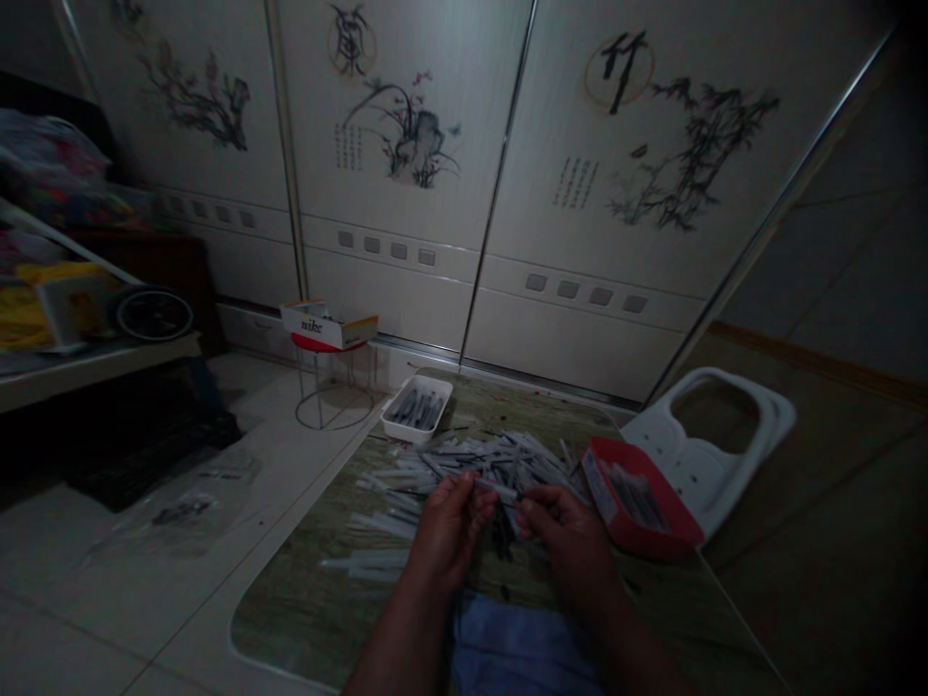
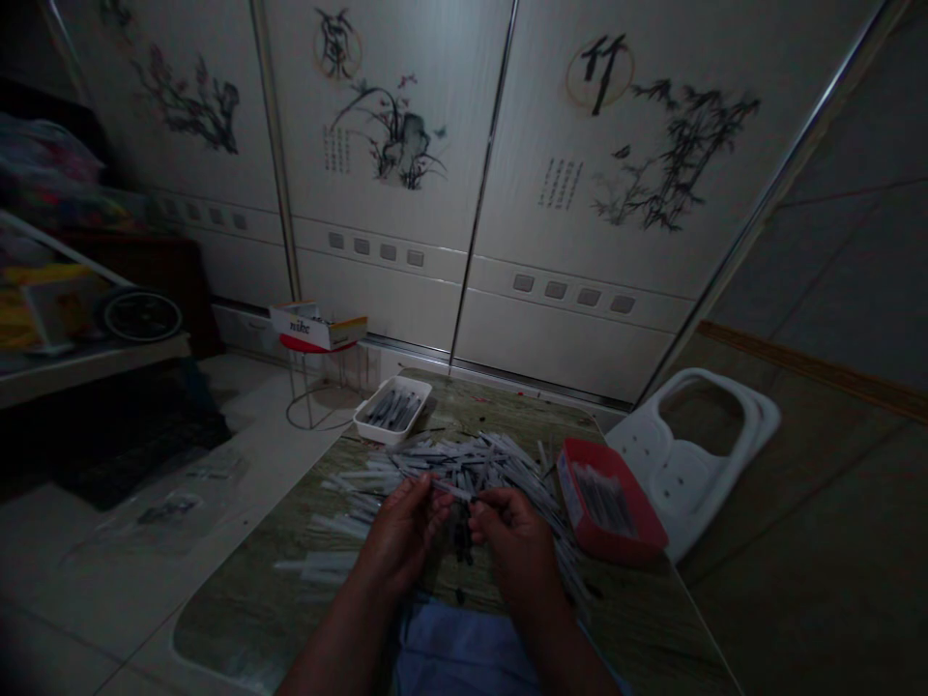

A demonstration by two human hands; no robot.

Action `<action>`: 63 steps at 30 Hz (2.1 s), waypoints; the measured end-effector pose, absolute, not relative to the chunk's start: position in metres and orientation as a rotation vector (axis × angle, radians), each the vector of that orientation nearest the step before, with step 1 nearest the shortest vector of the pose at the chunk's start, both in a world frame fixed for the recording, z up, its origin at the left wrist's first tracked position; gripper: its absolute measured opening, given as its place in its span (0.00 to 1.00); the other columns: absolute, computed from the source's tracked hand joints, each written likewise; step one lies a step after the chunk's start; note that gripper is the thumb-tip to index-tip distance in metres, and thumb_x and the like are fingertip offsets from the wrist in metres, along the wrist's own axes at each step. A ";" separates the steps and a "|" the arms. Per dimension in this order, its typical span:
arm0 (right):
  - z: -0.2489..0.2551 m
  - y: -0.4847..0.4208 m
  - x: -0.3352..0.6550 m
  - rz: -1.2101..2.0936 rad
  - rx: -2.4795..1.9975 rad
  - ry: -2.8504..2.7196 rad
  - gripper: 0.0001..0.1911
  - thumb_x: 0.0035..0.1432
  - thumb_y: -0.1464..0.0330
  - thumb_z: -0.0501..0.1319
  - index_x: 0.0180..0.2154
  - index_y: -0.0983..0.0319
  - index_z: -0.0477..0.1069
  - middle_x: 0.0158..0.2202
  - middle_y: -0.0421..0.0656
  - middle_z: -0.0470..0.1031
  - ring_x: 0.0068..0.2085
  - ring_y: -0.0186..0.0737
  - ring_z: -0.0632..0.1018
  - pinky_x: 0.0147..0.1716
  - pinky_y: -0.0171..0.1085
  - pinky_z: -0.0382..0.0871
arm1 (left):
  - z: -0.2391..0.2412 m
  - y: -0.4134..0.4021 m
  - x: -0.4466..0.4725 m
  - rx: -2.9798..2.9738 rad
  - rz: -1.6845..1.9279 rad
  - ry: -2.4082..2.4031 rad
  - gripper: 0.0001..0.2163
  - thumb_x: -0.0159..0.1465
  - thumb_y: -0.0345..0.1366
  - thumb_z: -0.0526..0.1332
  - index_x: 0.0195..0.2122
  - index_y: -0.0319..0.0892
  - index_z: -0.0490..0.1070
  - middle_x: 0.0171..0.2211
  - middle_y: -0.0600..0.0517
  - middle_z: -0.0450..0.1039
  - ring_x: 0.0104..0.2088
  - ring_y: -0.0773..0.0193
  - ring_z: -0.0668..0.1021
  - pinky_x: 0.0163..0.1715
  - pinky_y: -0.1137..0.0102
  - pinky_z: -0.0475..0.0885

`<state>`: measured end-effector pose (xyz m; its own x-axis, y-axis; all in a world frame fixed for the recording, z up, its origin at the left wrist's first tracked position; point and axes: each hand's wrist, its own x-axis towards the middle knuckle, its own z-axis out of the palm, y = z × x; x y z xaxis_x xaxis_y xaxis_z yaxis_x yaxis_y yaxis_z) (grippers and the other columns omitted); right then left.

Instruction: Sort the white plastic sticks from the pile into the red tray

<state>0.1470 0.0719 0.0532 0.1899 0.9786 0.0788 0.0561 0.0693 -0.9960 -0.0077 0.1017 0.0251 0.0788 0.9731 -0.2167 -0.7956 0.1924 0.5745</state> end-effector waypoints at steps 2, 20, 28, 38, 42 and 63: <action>0.052 0.073 0.147 0.984 -1.282 -1.142 0.19 0.52 0.54 0.72 0.38 0.62 0.77 0.29 0.42 0.80 0.30 0.42 0.80 0.31 0.38 0.74 | 0.025 0.102 -0.007 0.346 1.363 0.627 0.05 0.66 0.33 0.66 0.38 0.40 0.71 0.31 0.51 0.77 0.31 0.67 0.82 0.31 0.76 0.77; 0.055 0.072 0.148 0.969 -1.275 -1.214 0.18 0.54 0.54 0.70 0.38 0.61 0.76 0.29 0.41 0.79 0.32 0.42 0.79 0.32 0.38 0.73 | 0.023 0.102 -0.006 0.366 1.369 0.632 0.07 0.65 0.34 0.68 0.37 0.40 0.71 0.31 0.52 0.77 0.31 0.68 0.82 0.31 0.77 0.77; 0.051 0.077 0.149 1.017 -1.258 -1.180 0.21 0.52 0.52 0.71 0.39 0.62 0.76 0.30 0.43 0.80 0.32 0.43 0.80 0.33 0.39 0.74 | 0.024 0.103 -0.007 0.359 1.383 0.626 0.08 0.63 0.35 0.70 0.37 0.40 0.72 0.31 0.51 0.78 0.30 0.68 0.82 0.31 0.77 0.77; 0.053 0.073 0.149 0.912 -1.346 -1.296 0.22 0.57 0.49 0.65 0.39 0.61 0.75 0.34 0.44 0.80 0.33 0.45 0.80 0.32 0.40 0.72 | 0.020 0.104 -0.004 0.386 1.401 0.637 0.09 0.62 0.36 0.71 0.37 0.40 0.72 0.31 0.51 0.78 0.31 0.67 0.82 0.32 0.76 0.77; 0.059 0.070 0.148 0.749 -1.400 -1.428 0.19 0.63 0.50 0.59 0.32 0.59 0.72 0.27 0.40 0.75 0.28 0.41 0.74 0.28 0.37 0.65 | 0.020 0.103 -0.004 0.440 1.394 0.625 0.11 0.61 0.37 0.72 0.36 0.40 0.71 0.32 0.51 0.79 0.32 0.65 0.83 0.33 0.74 0.77; 0.066 0.062 0.149 0.722 -1.358 -1.539 0.19 0.64 0.51 0.59 0.30 0.58 0.71 0.25 0.38 0.71 0.28 0.40 0.70 0.29 0.37 0.60 | 0.020 0.102 -0.001 0.476 1.399 0.639 0.13 0.59 0.40 0.73 0.35 0.40 0.70 0.31 0.51 0.79 0.30 0.66 0.82 0.32 0.74 0.75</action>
<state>0.1493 0.0617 0.0657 0.0419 0.9655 0.2568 0.4197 0.2162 -0.8815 -0.0011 0.1022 0.0202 0.0511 0.9903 -0.1295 -0.7462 0.1240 0.6541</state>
